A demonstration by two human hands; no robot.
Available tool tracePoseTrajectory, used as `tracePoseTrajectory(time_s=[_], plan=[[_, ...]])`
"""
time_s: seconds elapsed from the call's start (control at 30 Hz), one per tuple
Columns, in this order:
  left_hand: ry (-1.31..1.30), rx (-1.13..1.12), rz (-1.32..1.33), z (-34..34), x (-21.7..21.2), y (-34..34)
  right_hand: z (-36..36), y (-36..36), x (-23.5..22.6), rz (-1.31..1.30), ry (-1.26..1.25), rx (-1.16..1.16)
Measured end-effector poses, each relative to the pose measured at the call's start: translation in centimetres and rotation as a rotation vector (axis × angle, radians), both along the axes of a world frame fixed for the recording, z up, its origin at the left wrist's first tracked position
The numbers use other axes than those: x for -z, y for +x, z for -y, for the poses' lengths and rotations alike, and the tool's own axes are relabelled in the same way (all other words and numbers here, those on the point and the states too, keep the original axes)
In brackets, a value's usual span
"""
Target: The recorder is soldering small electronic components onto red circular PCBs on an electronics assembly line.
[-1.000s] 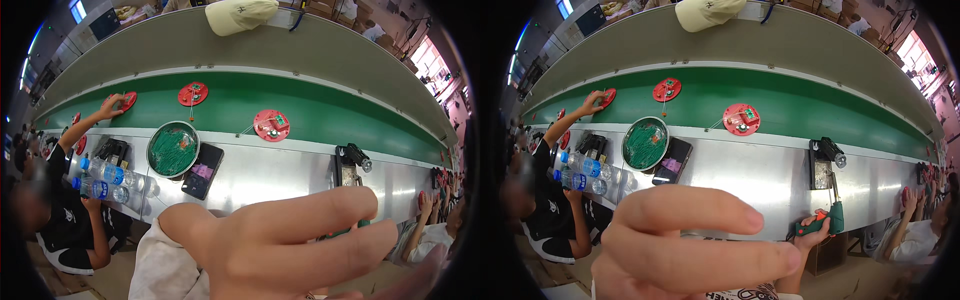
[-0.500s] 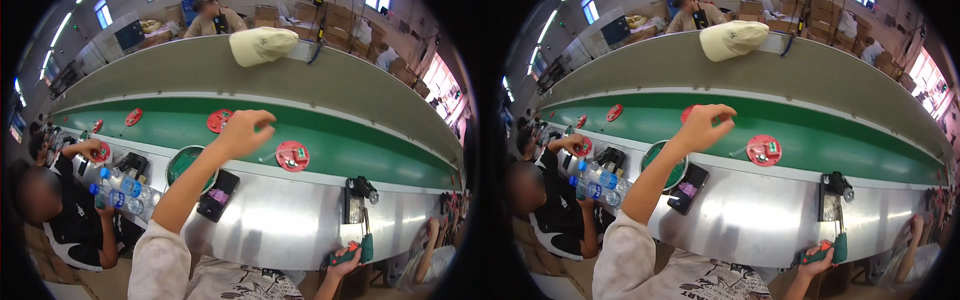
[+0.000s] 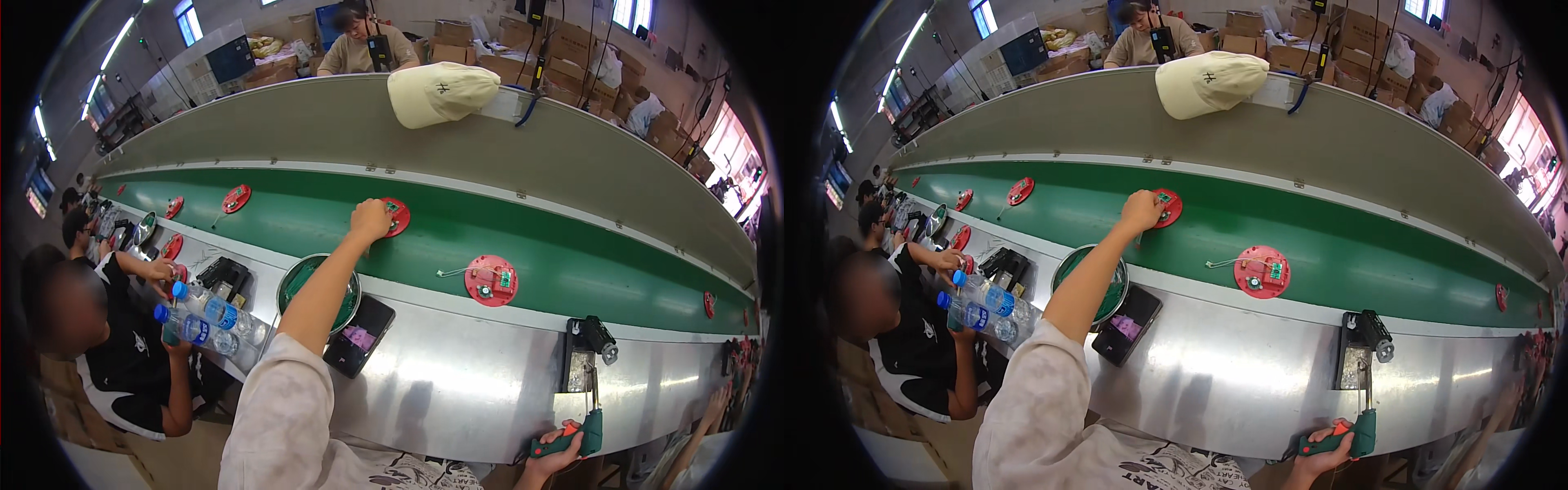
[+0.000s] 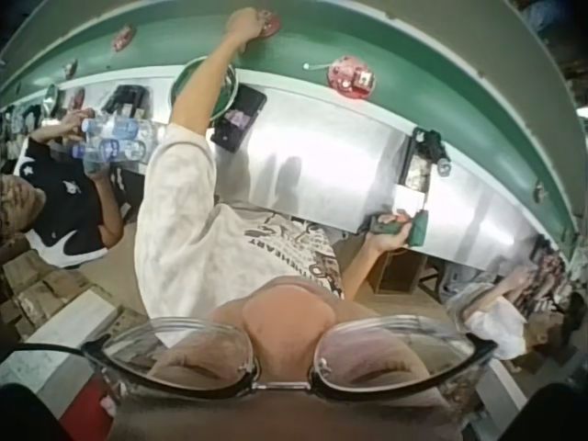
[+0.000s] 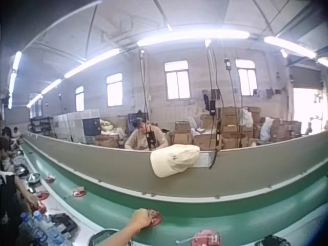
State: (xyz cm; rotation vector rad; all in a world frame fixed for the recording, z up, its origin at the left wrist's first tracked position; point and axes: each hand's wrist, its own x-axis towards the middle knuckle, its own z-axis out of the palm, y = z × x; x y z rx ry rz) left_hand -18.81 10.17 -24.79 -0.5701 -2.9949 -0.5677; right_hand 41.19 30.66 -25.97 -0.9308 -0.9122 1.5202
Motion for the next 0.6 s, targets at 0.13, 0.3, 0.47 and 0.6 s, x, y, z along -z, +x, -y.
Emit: tracePoseTrajectory(time_s=[0.13,0.3,0.47,0.6], plan=[[0.183,-0.056,-0.124,0.2,1.7,0.1,0.1,0.0,0.0,-0.021,-0.034,-0.023],[0.550,0.085,-0.086,1.0,-0.5,0.8,-0.3,0.6,0.9,-0.031,0.020,-0.056],[0.674,0.243,-0.058,1.0,-5.5,6.8,-0.8,1.3,1.5,-0.052,0.048,-0.128],[0.759,0.501,-0.090,1.7,-7.3,14.3,-0.5,1.1,1.0,-0.058,0.048,-0.160]])
